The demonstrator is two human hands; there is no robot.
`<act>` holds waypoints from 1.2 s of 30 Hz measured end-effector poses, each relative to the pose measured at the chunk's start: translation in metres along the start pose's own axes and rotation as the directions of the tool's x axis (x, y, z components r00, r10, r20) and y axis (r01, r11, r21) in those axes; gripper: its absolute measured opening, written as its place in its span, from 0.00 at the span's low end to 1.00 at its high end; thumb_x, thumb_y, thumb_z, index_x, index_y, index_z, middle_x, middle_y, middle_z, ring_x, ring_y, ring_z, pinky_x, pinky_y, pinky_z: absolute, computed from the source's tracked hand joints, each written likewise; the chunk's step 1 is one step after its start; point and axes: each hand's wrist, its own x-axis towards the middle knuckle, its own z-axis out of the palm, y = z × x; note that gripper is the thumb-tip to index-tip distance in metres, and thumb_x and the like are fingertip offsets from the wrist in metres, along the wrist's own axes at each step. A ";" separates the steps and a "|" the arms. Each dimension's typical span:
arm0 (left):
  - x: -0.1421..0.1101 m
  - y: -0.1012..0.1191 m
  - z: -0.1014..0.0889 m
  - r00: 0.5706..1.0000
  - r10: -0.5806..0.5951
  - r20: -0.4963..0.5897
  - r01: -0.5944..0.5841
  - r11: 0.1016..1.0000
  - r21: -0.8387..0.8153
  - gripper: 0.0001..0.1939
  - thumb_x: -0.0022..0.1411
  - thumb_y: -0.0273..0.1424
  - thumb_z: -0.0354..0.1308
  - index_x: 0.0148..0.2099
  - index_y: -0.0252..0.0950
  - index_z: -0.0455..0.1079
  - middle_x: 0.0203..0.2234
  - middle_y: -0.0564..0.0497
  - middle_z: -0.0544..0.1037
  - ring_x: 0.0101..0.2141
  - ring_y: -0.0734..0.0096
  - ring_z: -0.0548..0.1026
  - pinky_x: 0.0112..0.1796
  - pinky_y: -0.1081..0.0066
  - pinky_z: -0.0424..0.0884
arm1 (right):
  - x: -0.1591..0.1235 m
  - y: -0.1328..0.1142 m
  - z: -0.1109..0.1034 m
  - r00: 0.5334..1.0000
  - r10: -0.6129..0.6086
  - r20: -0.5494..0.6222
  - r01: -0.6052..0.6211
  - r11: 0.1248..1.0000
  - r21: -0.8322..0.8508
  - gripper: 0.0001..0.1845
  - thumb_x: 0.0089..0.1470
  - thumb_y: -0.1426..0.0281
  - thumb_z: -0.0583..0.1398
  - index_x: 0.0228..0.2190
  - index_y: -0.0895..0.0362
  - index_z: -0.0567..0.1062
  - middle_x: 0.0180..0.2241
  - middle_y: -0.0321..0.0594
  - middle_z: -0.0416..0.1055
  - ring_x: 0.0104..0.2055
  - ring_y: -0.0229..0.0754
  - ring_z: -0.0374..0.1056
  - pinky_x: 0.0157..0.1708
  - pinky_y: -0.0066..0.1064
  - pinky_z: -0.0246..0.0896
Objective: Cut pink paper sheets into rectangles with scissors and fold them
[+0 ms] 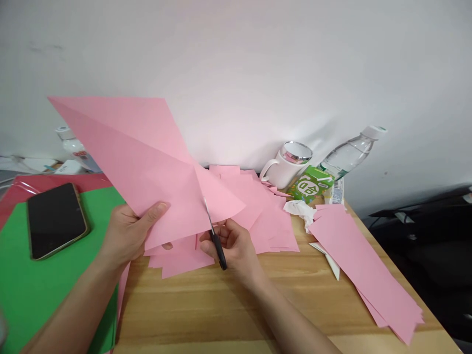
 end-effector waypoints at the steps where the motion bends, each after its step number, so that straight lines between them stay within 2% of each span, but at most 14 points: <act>1: 0.000 0.000 0.000 1.000 0.004 0.006 -0.004 1.000 0.005 0.13 0.49 0.39 0.62 0.24 0.34 0.72 0.14 0.51 0.76 0.13 0.64 0.73 0.10 0.71 0.67 | 0.000 0.000 0.000 1.000 -0.001 0.003 0.001 1.000 0.004 0.19 0.38 0.62 0.68 0.31 0.57 0.68 0.25 0.35 0.68 0.23 0.34 0.59 0.22 0.27 0.54; 12: -0.001 0.003 0.000 1.000 0.015 0.020 -0.015 1.000 0.010 0.12 0.50 0.38 0.62 0.23 0.35 0.72 0.13 0.51 0.76 0.12 0.63 0.73 0.10 0.71 0.68 | 0.001 0.004 -0.001 0.999 -0.042 0.027 0.041 0.998 0.045 0.15 0.41 0.67 0.67 0.30 0.57 0.69 0.22 0.31 0.64 0.23 0.33 0.57 0.23 0.26 0.51; 19: -0.001 0.003 -0.001 0.997 0.042 0.065 -0.043 0.999 0.021 0.12 0.52 0.38 0.60 0.24 0.34 0.72 0.13 0.52 0.76 0.13 0.63 0.74 0.10 0.71 0.68 | 0.000 0.009 -0.002 0.998 -0.050 0.022 0.049 0.996 0.068 0.12 0.44 0.70 0.66 0.30 0.58 0.69 0.21 0.30 0.62 0.22 0.31 0.55 0.22 0.24 0.48; 36: -0.001 0.006 -0.001 0.990 0.039 0.138 -0.038 0.999 -0.009 0.11 0.54 0.36 0.59 0.24 0.35 0.72 0.13 0.55 0.76 0.14 0.63 0.74 0.12 0.68 0.72 | 0.001 0.009 0.000 0.998 -0.060 -0.016 0.061 0.997 0.051 0.13 0.42 0.69 0.66 0.28 0.58 0.68 0.19 0.29 0.63 0.19 0.30 0.57 0.19 0.23 0.49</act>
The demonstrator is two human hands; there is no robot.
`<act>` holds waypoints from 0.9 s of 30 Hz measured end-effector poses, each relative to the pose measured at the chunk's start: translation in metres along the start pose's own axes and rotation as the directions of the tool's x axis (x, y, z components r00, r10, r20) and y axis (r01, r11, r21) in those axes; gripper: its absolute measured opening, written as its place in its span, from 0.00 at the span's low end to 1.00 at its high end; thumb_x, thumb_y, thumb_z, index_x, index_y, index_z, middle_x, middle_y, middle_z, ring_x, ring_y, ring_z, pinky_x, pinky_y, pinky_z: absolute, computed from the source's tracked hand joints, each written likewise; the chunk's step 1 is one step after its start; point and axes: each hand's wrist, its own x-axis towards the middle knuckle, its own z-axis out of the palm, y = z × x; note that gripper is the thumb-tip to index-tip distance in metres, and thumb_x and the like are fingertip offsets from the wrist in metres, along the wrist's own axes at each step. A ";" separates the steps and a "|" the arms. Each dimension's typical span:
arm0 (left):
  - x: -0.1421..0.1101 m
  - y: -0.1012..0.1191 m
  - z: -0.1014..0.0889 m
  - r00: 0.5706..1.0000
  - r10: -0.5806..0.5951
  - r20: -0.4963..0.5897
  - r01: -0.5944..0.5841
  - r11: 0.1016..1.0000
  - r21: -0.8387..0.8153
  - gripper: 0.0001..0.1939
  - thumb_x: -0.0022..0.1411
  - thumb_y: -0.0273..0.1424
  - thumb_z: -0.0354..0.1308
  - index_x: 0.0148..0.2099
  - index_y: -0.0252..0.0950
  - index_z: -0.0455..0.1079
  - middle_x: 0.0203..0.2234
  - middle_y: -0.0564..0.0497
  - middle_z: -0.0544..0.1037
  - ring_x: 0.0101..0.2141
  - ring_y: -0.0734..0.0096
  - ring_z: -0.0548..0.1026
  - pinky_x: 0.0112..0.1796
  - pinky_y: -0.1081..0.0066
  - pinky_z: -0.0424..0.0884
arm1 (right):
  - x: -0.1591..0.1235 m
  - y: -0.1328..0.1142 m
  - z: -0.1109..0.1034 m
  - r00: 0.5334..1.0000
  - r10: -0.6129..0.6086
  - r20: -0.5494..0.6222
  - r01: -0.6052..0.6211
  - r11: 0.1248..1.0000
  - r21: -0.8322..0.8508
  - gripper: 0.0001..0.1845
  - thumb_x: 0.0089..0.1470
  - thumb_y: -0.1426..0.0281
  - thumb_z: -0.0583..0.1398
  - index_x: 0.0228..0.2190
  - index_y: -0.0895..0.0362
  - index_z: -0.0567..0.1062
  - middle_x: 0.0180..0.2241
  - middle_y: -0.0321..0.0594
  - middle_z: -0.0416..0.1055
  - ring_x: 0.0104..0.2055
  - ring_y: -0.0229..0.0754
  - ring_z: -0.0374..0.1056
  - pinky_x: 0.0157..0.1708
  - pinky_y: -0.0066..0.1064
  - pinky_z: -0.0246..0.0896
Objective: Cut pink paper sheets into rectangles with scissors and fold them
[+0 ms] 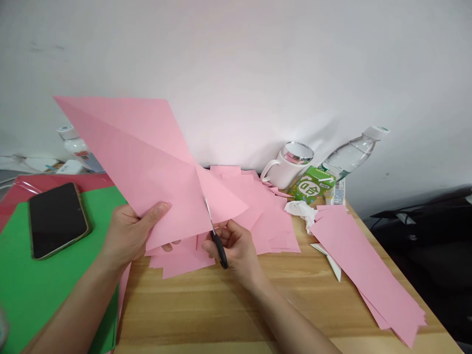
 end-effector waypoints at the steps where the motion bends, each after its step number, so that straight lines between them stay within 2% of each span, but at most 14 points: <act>1: 0.000 0.000 0.000 1.000 -0.005 0.006 0.005 1.000 -0.006 0.11 0.54 0.36 0.58 0.24 0.35 0.72 0.13 0.55 0.76 0.14 0.63 0.74 0.11 0.68 0.72 | 0.000 0.000 0.000 1.000 0.000 0.002 0.000 1.000 0.011 0.13 0.42 0.69 0.66 0.28 0.58 0.68 0.19 0.29 0.63 0.19 0.29 0.57 0.18 0.23 0.49; 15: -0.002 0.004 0.003 0.998 -0.059 -0.011 0.058 0.997 -0.046 0.11 0.53 0.36 0.59 0.24 0.34 0.70 0.12 0.54 0.75 0.12 0.63 0.74 0.11 0.69 0.71 | 0.001 0.006 -0.003 1.000 0.024 0.004 -0.024 0.999 0.034 0.13 0.42 0.71 0.66 0.30 0.58 0.68 0.19 0.29 0.64 0.19 0.30 0.58 0.18 0.22 0.51; 23: -0.004 0.009 0.006 0.993 -0.094 0.068 0.095 0.995 -0.013 0.13 0.54 0.35 0.58 0.22 0.32 0.71 0.11 0.51 0.75 0.12 0.63 0.73 0.11 0.71 0.71 | 0.002 0.005 -0.002 0.999 0.006 -0.034 -0.004 0.998 0.069 0.19 0.36 0.73 0.69 0.32 0.57 0.70 0.29 0.37 0.73 0.27 0.36 0.65 0.29 0.28 0.60; 27: -0.003 0.015 0.007 0.987 -0.126 0.098 0.128 0.991 -0.022 0.13 0.54 0.34 0.57 0.21 0.31 0.70 0.10 0.51 0.74 0.12 0.63 0.74 0.12 0.71 0.72 | 0.002 0.005 -0.002 0.999 0.002 -0.039 0.001 0.998 0.059 0.19 0.36 0.71 0.69 0.32 0.57 0.71 0.31 0.39 0.74 0.29 0.38 0.67 0.29 0.28 0.60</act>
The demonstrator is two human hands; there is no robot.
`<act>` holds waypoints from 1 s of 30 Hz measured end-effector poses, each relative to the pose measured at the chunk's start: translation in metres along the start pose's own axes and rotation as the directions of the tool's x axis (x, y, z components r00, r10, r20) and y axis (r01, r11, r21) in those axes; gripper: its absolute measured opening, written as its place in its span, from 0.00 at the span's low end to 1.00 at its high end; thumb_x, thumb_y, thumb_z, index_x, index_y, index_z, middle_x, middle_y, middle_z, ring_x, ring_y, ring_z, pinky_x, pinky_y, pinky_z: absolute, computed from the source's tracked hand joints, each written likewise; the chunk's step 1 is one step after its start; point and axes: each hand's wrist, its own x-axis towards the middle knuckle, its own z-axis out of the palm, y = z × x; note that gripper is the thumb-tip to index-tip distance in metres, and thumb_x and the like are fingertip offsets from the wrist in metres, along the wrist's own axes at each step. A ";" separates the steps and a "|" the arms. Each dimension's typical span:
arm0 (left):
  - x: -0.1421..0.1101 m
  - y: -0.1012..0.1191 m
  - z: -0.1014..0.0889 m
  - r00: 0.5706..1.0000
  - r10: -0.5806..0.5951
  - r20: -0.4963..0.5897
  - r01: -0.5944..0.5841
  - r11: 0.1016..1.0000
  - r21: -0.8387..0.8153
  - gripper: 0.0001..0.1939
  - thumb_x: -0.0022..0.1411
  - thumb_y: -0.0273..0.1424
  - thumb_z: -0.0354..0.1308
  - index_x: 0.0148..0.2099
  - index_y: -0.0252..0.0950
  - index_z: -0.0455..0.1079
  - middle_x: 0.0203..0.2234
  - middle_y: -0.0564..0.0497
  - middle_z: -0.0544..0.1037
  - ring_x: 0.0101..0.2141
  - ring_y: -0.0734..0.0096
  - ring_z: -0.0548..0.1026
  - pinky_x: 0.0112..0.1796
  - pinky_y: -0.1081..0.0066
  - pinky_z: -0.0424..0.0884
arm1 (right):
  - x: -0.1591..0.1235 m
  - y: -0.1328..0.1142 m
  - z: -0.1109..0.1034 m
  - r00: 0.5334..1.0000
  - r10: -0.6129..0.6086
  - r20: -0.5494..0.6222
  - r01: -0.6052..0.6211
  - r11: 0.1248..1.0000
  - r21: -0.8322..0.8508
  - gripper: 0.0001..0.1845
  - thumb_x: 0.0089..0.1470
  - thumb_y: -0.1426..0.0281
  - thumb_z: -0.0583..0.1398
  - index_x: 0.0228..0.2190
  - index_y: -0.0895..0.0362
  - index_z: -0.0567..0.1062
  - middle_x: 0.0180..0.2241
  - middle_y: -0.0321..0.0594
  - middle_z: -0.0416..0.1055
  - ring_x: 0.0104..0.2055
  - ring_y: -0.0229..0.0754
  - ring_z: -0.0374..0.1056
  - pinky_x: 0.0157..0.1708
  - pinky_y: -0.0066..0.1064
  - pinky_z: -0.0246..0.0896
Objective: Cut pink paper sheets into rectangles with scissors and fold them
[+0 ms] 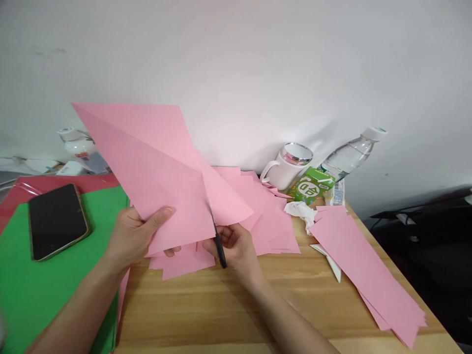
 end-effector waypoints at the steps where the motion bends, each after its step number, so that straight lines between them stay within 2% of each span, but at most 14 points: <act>1: 0.000 0.001 0.000 1.000 -0.008 0.006 0.008 1.000 -0.004 0.13 0.54 0.33 0.57 0.21 0.31 0.70 0.10 0.50 0.74 0.13 0.63 0.74 0.13 0.71 0.72 | 0.000 0.000 0.000 1.000 0.001 -0.001 -0.001 1.000 -0.007 0.19 0.36 0.71 0.70 0.33 0.58 0.71 0.31 0.40 0.74 0.29 0.38 0.67 0.28 0.28 0.60; 9: -0.002 0.005 0.001 1.000 -0.016 0.018 0.017 1.000 -0.014 0.14 0.54 0.33 0.57 0.20 0.32 0.70 0.10 0.51 0.74 0.12 0.65 0.73 0.13 0.71 0.72 | 0.000 0.002 0.000 1.000 0.006 -0.007 -0.006 1.000 -0.003 0.19 0.36 0.69 0.69 0.33 0.58 0.72 0.30 0.40 0.74 0.31 0.42 0.67 0.30 0.30 0.60; 16: -0.001 -0.004 -0.001 1.000 0.013 -0.016 -0.013 1.000 0.002 0.14 0.55 0.35 0.57 0.21 0.32 0.70 0.10 0.52 0.74 0.12 0.65 0.73 0.13 0.71 0.72 | 0.001 0.001 -0.001 1.000 0.027 -0.004 -0.027 0.999 0.025 0.18 0.35 0.74 0.69 0.31 0.58 0.71 0.24 0.34 0.71 0.23 0.33 0.60 0.23 0.25 0.54; 30: -0.002 -0.004 -0.001 1.000 0.008 -0.013 -0.008 1.000 0.011 0.14 0.55 0.34 0.57 0.21 0.32 0.70 0.10 0.52 0.74 0.12 0.64 0.74 0.12 0.71 0.72 | 0.000 0.001 -0.001 0.998 0.061 -0.022 -0.061 0.998 -0.018 0.17 0.34 0.71 0.69 0.28 0.58 0.69 0.21 0.32 0.67 0.21 0.33 0.58 0.20 0.26 0.52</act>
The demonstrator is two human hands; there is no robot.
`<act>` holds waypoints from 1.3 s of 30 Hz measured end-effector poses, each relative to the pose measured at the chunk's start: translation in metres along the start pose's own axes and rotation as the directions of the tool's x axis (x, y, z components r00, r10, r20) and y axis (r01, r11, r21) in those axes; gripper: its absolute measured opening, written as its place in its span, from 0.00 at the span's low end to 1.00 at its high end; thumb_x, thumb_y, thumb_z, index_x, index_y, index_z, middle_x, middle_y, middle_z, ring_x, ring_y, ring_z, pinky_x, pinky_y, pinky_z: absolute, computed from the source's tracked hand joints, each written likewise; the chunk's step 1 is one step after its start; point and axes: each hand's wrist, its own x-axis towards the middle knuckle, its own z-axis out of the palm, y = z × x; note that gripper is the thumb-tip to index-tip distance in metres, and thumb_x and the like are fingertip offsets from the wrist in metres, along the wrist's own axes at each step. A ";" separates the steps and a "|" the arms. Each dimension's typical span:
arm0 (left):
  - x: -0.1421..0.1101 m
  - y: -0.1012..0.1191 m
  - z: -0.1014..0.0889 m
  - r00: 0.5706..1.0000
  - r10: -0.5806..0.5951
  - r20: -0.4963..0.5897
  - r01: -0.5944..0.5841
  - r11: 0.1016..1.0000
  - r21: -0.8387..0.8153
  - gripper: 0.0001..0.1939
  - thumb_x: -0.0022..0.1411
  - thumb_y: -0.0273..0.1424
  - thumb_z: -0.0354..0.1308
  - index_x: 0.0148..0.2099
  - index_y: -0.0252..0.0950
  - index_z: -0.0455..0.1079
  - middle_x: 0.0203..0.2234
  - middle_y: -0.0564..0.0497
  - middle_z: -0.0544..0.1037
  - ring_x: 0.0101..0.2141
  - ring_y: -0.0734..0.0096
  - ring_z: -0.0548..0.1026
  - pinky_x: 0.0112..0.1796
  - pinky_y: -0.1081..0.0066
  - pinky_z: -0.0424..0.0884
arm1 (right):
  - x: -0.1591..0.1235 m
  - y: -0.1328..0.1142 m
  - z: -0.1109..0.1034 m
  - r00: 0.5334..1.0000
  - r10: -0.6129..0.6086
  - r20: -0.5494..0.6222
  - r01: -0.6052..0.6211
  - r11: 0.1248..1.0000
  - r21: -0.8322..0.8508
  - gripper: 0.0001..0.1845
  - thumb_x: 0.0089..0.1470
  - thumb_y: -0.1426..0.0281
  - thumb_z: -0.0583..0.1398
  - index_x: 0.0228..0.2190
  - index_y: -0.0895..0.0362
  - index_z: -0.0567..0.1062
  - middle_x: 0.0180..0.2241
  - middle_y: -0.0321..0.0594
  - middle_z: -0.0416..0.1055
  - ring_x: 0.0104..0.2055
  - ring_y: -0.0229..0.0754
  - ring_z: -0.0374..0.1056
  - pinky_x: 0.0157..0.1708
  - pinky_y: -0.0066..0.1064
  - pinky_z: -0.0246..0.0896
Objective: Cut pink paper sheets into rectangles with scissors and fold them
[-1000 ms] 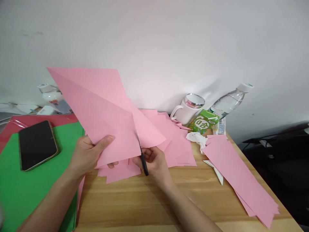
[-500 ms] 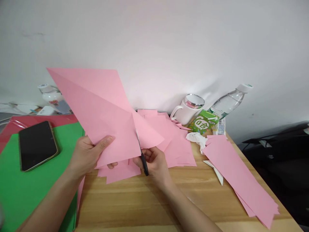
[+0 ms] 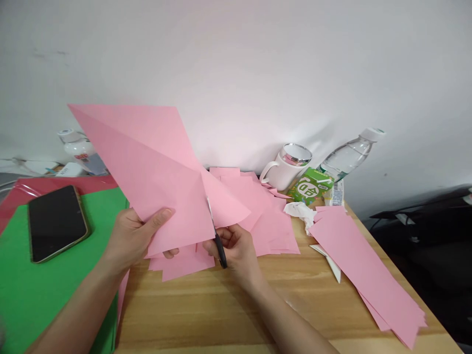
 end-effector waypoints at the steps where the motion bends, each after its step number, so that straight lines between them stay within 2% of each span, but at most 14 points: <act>1: 0.000 0.000 0.000 1.000 0.009 -0.001 -0.009 1.000 0.000 0.14 0.56 0.34 0.57 0.21 0.32 0.70 0.10 0.52 0.74 0.12 0.64 0.73 0.12 0.71 0.72 | 0.000 0.000 0.000 1.000 -0.002 -0.002 0.002 1.000 -0.002 0.17 0.35 0.71 0.69 0.28 0.58 0.69 0.21 0.32 0.67 0.20 0.33 0.58 0.20 0.26 0.52; 9: 0.000 -0.002 0.001 1.000 0.030 -0.008 -0.031 0.999 -0.032 0.13 0.55 0.33 0.58 0.22 0.33 0.70 0.10 0.52 0.74 0.11 0.64 0.73 0.11 0.72 0.71 | 0.001 -0.003 0.000 1.000 0.003 -0.016 -0.003 1.000 -0.017 0.17 0.33 0.70 0.69 0.26 0.58 0.69 0.19 0.32 0.67 0.19 0.33 0.59 0.20 0.26 0.54; 17: -0.001 0.002 0.004 0.998 0.033 -0.046 -0.032 0.999 0.005 0.13 0.55 0.33 0.57 0.21 0.32 0.69 0.09 0.52 0.73 0.11 0.65 0.72 0.11 0.74 0.70 | -0.001 -0.002 0.001 1.000 0.001 -0.030 -0.001 1.000 -0.013 0.16 0.34 0.71 0.69 0.27 0.58 0.69 0.19 0.32 0.67 0.19 0.33 0.59 0.20 0.26 0.54; 22: 0.000 0.001 0.000 1.000 -0.007 -0.015 0.007 0.999 0.039 0.14 0.55 0.35 0.57 0.22 0.32 0.69 0.10 0.51 0.74 0.12 0.64 0.73 0.12 0.71 0.72 | 0.000 -0.003 0.001 0.999 0.002 -0.032 -0.003 1.000 -0.028 0.16 0.34 0.70 0.69 0.26 0.58 0.69 0.18 0.31 0.66 0.18 0.33 0.58 0.20 0.26 0.55; 27: 0.000 -0.002 0.000 1.000 0.026 -0.004 -0.026 1.000 0.019 0.15 0.56 0.35 0.57 0.21 0.33 0.70 0.10 0.52 0.74 0.11 0.65 0.73 0.11 0.73 0.71 | 0.001 -0.005 0.002 1.000 -0.005 -0.024 0.004 0.999 -0.035 0.17 0.33 0.69 0.69 0.27 0.58 0.70 0.19 0.32 0.67 0.19 0.34 0.59 0.20 0.26 0.55; 30: 0.000 -0.001 0.002 0.999 0.047 0.014 -0.047 0.999 -0.015 0.15 0.56 0.33 0.57 0.20 0.32 0.69 0.10 0.52 0.73 0.11 0.66 0.72 0.10 0.74 0.69 | 0.001 -0.008 0.003 0.999 -0.026 -0.026 0.024 0.999 -0.041 0.17 0.32 0.69 0.69 0.28 0.59 0.72 0.21 0.34 0.69 0.19 0.32 0.56 0.18 0.25 0.54; 34: -0.002 0.003 0.007 0.999 0.032 0.030 -0.031 0.999 -0.023 0.14 0.55 0.32 0.57 0.19 0.32 0.69 0.10 0.50 0.74 0.11 0.65 0.72 0.11 0.73 0.69 | 0.000 -0.014 0.004 0.999 -0.013 -0.040 0.010 0.997 -0.083 0.14 0.31 0.67 0.70 0.22 0.60 0.72 0.18 0.34 0.66 0.17 0.30 0.50 0.15 0.24 0.48; 36: -0.004 0.007 0.010 1.000 0.027 -0.001 -0.027 1.000 -0.013 0.15 0.55 0.31 0.56 0.19 0.32 0.68 0.09 0.50 0.73 0.11 0.66 0.72 0.11 0.73 0.69 | 0.000 -0.016 0.005 0.999 0.006 -0.045 -0.011 0.994 -0.108 0.14 0.30 0.67 0.69 0.17 0.61 0.71 0.15 0.33 0.63 0.17 0.29 0.48 0.14 0.23 0.45; 39: -0.007 0.010 0.014 0.999 0.020 -0.044 -0.019 1.000 0.020 0.15 0.55 0.30 0.56 0.17 0.32 0.68 0.08 0.51 0.72 0.10 0.68 0.71 0.12 0.75 0.69 | 0.000 -0.017 0.006 0.998 0.021 -0.060 -0.027 0.995 -0.101 0.14 0.30 0.68 0.69 0.15 0.61 0.70 0.15 0.32 0.61 0.17 0.29 0.48 0.15 0.24 0.45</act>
